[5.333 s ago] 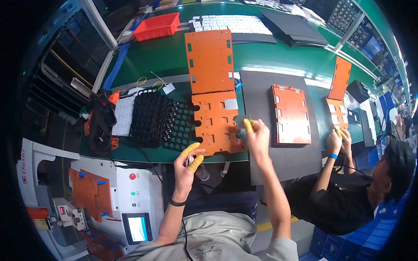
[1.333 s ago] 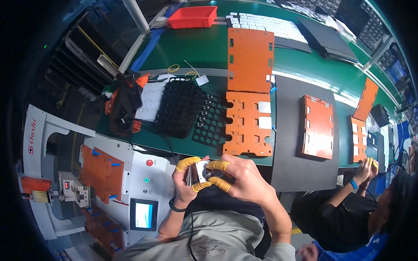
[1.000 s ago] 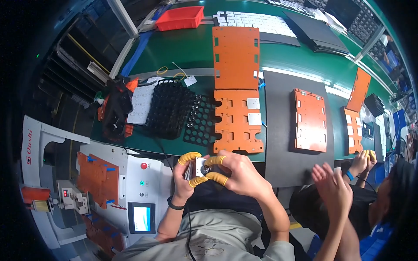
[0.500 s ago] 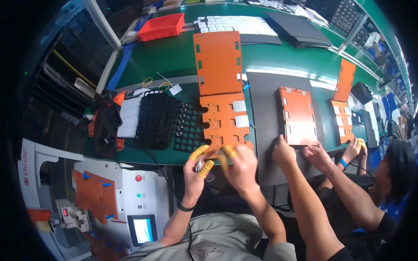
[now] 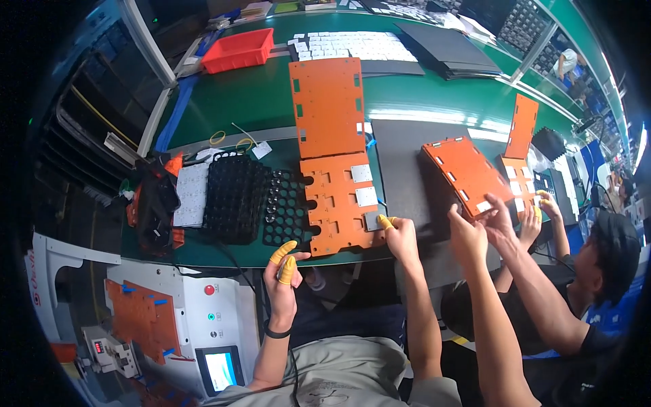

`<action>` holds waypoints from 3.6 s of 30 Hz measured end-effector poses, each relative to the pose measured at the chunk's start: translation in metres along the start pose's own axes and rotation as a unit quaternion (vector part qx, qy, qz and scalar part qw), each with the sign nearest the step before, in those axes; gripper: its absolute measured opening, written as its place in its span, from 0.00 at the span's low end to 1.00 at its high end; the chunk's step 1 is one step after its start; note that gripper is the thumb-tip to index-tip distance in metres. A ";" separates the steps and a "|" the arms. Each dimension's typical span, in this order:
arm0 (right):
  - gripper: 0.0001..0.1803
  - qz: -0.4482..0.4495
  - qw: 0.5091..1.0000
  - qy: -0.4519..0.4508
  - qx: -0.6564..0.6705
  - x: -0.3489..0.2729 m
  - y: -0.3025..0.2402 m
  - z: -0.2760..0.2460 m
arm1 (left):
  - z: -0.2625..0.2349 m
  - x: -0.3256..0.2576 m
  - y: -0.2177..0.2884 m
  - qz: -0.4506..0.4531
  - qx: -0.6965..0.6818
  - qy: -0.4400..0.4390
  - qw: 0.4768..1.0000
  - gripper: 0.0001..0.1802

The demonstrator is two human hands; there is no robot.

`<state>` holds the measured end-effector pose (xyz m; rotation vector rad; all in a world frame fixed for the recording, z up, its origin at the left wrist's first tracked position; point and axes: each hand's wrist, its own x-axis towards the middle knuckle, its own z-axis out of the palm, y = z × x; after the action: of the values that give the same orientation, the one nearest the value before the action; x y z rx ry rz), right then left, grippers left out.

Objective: Assembling small electronic components into plastic fixtures and using a testing machine to process them.

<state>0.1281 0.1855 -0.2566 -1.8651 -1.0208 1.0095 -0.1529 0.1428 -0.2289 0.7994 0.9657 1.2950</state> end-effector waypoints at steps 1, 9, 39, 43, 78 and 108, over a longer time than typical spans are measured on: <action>0.12 0.001 1.000 0.003 -0.001 0.002 0.004 0.000 | 0.000 0.000 0.000 0.000 -0.001 -0.004 1.000 0.18; 0.23 0.101 0.987 -0.120 -0.018 0.018 -0.010 -0.013 | -0.005 0.005 -0.003 -0.006 -0.008 -0.011 1.000 0.18; 0.35 -0.463 0.830 -0.249 -0.187 -0.076 -0.112 0.072 | -0.004 0.013 0.006 -0.214 -0.108 -0.100 0.966 0.33; 0.34 -0.415 0.857 -0.289 -0.101 -0.077 -0.108 0.086 | -0.033 0.009 0.008 -0.212 -0.185 -0.130 0.951 0.34; 0.17 -0.210 0.892 -0.129 -0.378 -0.012 -0.140 0.211 | -0.111 0.000 0.035 -0.036 -0.151 -0.032 0.987 0.33; 0.19 -0.372 0.870 -0.311 -0.086 -0.111 -0.162 0.092 | -0.061 -0.022 0.073 0.283 0.310 0.028 0.907 0.32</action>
<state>-0.0399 0.1718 -0.1203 -1.0590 -2.0618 1.0522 -0.2383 0.1275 -0.1849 1.6344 1.2716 1.5143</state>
